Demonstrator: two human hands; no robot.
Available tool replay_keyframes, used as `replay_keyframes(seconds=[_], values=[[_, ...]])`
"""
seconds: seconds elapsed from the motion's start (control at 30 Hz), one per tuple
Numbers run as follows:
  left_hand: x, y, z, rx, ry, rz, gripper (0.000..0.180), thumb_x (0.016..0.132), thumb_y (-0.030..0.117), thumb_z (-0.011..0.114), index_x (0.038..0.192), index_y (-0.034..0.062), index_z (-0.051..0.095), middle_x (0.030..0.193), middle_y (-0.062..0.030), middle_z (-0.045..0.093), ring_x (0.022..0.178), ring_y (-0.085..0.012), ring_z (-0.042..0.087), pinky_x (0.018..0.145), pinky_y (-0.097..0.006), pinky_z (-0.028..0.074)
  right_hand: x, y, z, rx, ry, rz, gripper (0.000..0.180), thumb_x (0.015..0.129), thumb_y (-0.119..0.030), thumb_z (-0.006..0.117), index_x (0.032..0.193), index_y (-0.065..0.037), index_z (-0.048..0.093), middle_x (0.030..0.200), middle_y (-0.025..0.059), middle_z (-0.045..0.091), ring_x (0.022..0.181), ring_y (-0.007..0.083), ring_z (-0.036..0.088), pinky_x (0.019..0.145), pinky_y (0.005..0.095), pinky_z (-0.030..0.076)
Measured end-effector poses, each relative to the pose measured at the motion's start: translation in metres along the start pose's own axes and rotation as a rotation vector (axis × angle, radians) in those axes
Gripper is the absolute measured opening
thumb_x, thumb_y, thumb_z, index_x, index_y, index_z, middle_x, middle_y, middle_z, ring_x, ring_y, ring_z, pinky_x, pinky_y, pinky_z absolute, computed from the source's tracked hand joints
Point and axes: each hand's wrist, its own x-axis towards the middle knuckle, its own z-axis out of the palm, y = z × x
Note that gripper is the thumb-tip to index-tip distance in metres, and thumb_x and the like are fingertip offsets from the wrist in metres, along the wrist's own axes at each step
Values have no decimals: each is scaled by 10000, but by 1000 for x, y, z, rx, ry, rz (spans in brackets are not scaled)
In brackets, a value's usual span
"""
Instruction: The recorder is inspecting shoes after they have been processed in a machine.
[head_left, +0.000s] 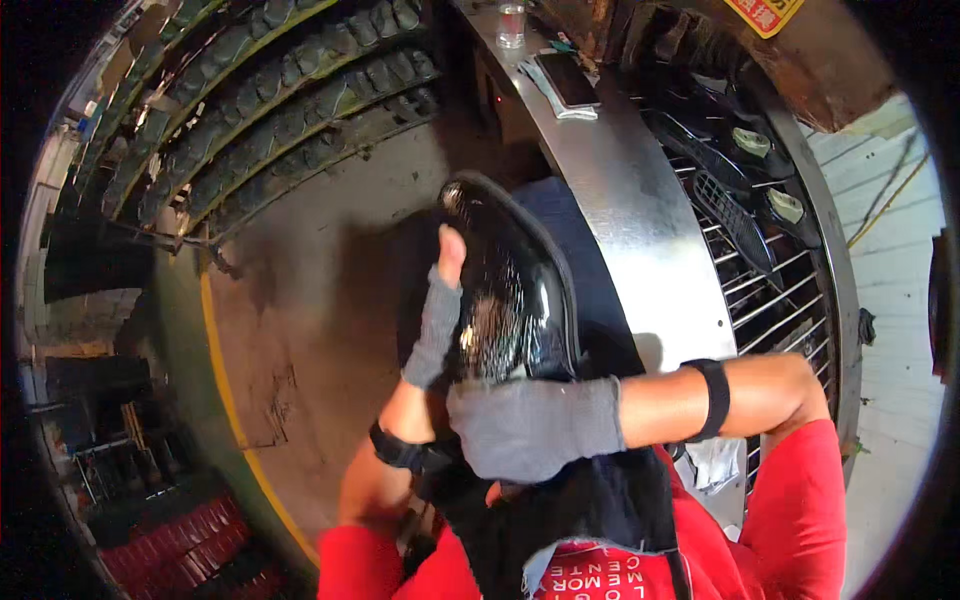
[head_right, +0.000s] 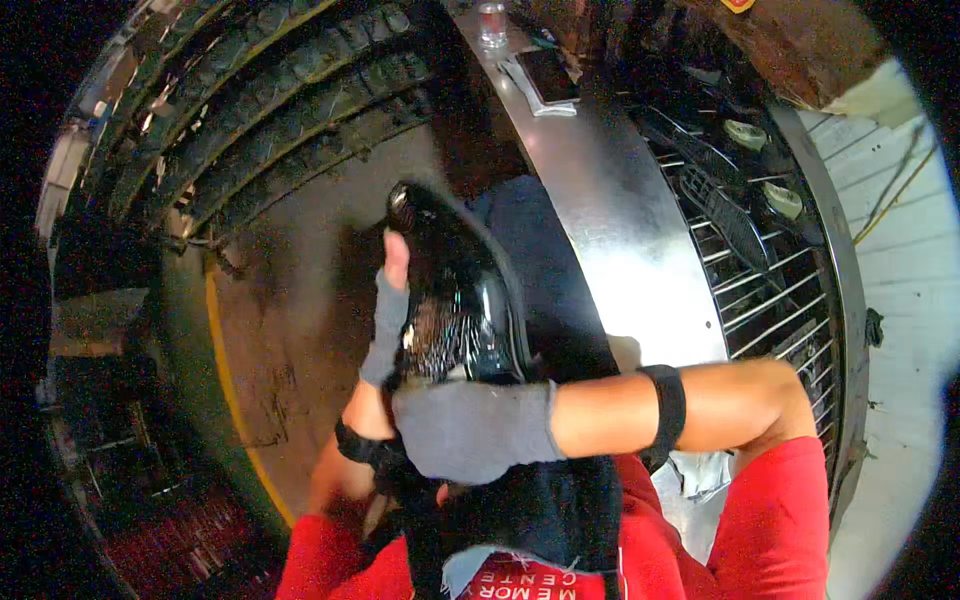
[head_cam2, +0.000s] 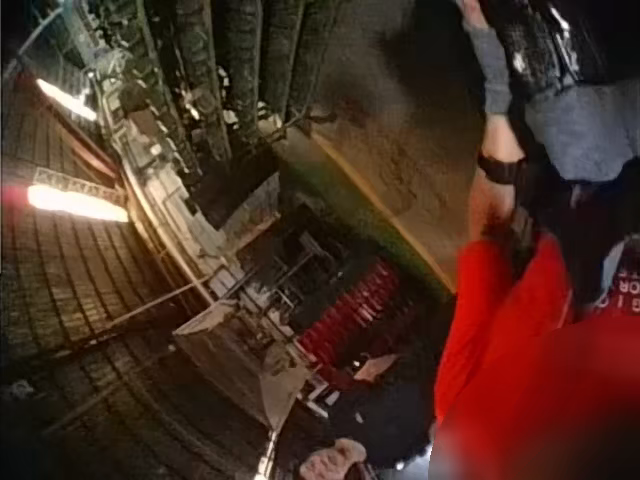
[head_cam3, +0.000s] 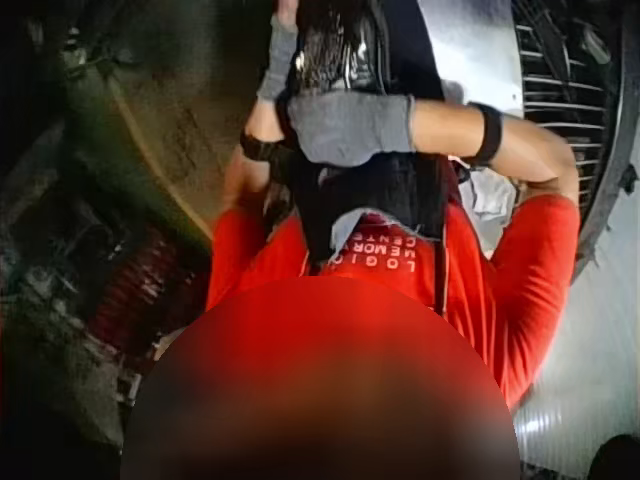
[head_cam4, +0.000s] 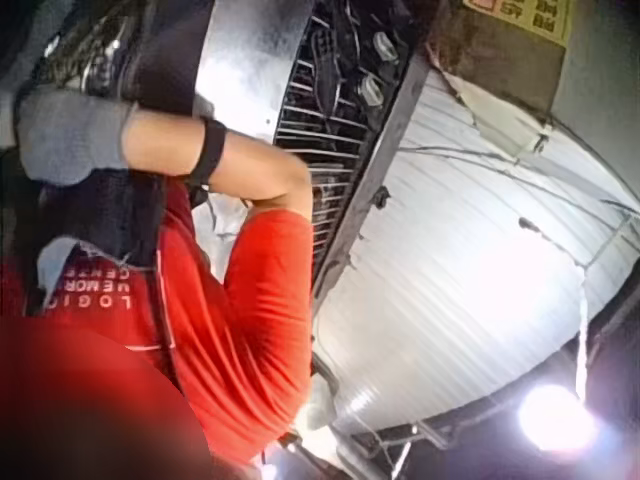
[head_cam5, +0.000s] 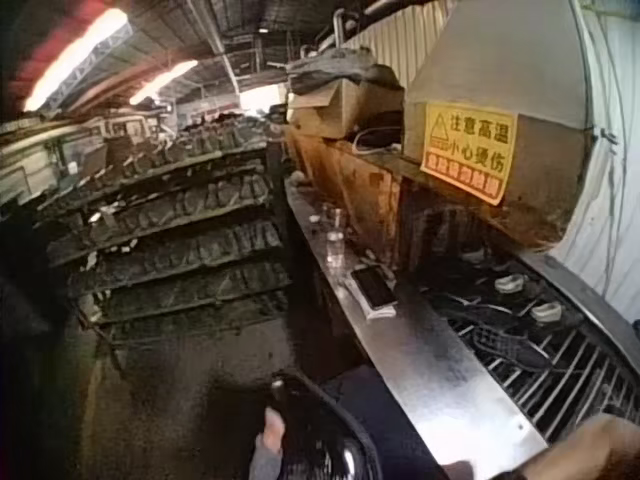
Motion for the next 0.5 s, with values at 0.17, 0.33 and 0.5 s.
replay_keyframes(seconds=[0.17, 0.33, 0.5], values=[[-33, -9, -23, -170, -76, 161, 881, 1004, 775, 448, 1427, 13, 576, 1274, -127, 712, 1113, -244, 724, 967, -397, 626, -47, -3, 4, 87, 491, 48, 572, 825, -567, 785, 1025, -34, 729, 1016, 130, 683, 1077, 345, 637, 1004, 454, 493], [-52, -8, -5, 88, -3, 195, 979, 946, 863, 428, 1487, 53, 530, 1351, -122, 684, 1172, -275, 698, 1004, -435, 594, -50, 1, 1, 554, 975, 928, 997, 857, -297, 864, 1610, 39, 304, 1503, 240, 530, 1343, 321, 580, 1105, 427, 480], [-73, -14, 19, -7, 7, 211, 884, 1005, 721, 544, 1542, 24, 454, 1388, -143, 642, 1225, -282, 675, 1060, -429, 559, -49, -14, 11, 478, 1007, 903, 865, 898, -260, 845, 1570, 38, 390, 1421, 247, 623, 1194, 316, 709, 1005, 404, 559]])
